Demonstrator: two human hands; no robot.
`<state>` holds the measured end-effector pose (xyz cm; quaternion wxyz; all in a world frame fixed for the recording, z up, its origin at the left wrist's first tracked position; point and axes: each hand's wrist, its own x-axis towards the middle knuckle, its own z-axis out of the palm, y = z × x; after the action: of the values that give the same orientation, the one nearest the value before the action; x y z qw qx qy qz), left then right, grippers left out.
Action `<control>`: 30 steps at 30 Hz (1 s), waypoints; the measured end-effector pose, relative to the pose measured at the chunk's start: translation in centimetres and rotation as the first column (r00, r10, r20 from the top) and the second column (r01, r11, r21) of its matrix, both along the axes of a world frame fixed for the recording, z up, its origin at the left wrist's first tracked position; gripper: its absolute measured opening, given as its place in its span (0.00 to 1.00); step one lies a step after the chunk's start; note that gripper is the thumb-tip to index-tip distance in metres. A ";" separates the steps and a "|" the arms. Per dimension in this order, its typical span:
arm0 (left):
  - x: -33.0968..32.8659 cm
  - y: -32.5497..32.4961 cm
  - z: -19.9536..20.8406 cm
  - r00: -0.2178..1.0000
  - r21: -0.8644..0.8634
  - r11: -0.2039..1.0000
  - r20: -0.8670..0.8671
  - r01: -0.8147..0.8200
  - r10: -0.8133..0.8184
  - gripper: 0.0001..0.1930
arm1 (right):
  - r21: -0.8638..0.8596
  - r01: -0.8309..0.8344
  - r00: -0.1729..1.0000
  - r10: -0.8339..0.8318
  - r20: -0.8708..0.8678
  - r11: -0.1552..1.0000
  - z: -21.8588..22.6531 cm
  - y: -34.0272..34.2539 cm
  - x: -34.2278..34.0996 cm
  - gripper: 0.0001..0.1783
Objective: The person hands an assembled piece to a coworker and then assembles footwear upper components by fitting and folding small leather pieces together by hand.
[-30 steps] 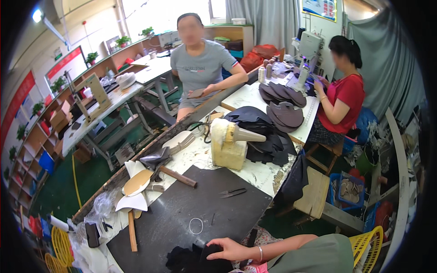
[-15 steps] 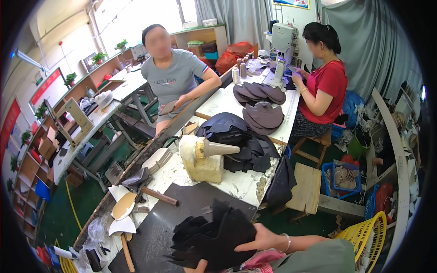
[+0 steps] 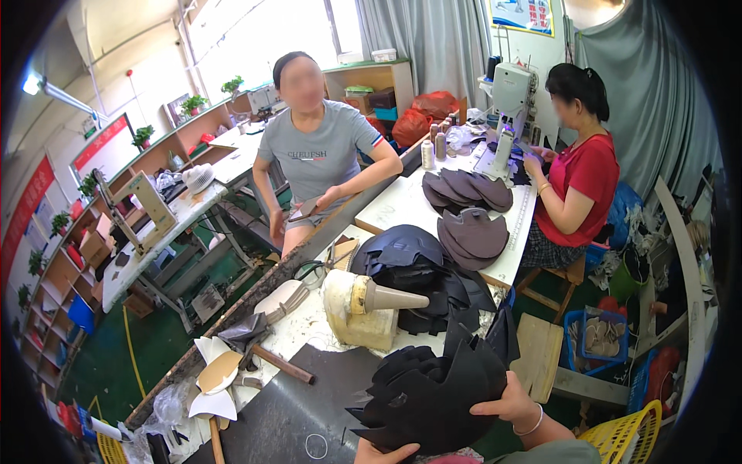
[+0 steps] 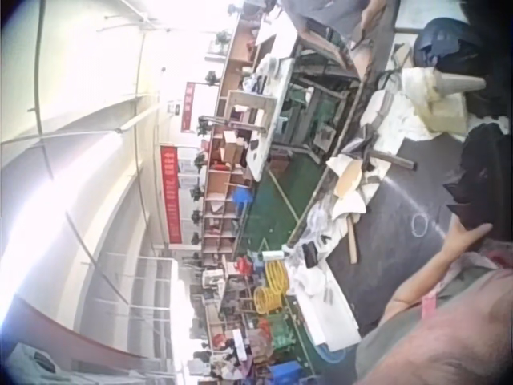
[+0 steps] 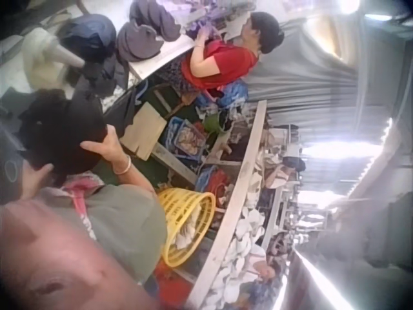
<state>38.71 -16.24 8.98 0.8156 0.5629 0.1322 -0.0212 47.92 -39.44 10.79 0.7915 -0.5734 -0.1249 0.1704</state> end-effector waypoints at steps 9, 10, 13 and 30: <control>2.8 -0.1 -3.1 0.976 0.239 0.948 0.005 0.211 -0.219 0.13 | 0.086 0.385 0.914 -0.393 0.105 0.919 0.2 -5.3 3.2 0.31; 3.2 -0.1 -3.8 0.974 0.235 0.947 0.004 0.221 -0.228 0.13 | 0.115 0.444 0.883 -0.456 0.116 0.889 0.5 -6.0 3.8 0.31; 3.9 0.7 -8.0 0.801 0.915 0.390 0.308 -0.102 -0.514 0.17 | 0.060 0.596 0.774 -0.593 0.224 0.801 3.6 -7.4 5.7 0.24; 1.3 -0.5 -14.4 0.817 0.984 0.059 0.171 -0.166 -0.551 0.27 | 0.086 0.994 -0.095 -0.162 0.982 -0.061 1.1 -12.5 42.0 0.19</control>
<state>39.97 -16.78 -5.39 0.2065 0.9528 -0.1941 0.1088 89.89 -51.97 11.92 0.1813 -0.7933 -0.0253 -0.5806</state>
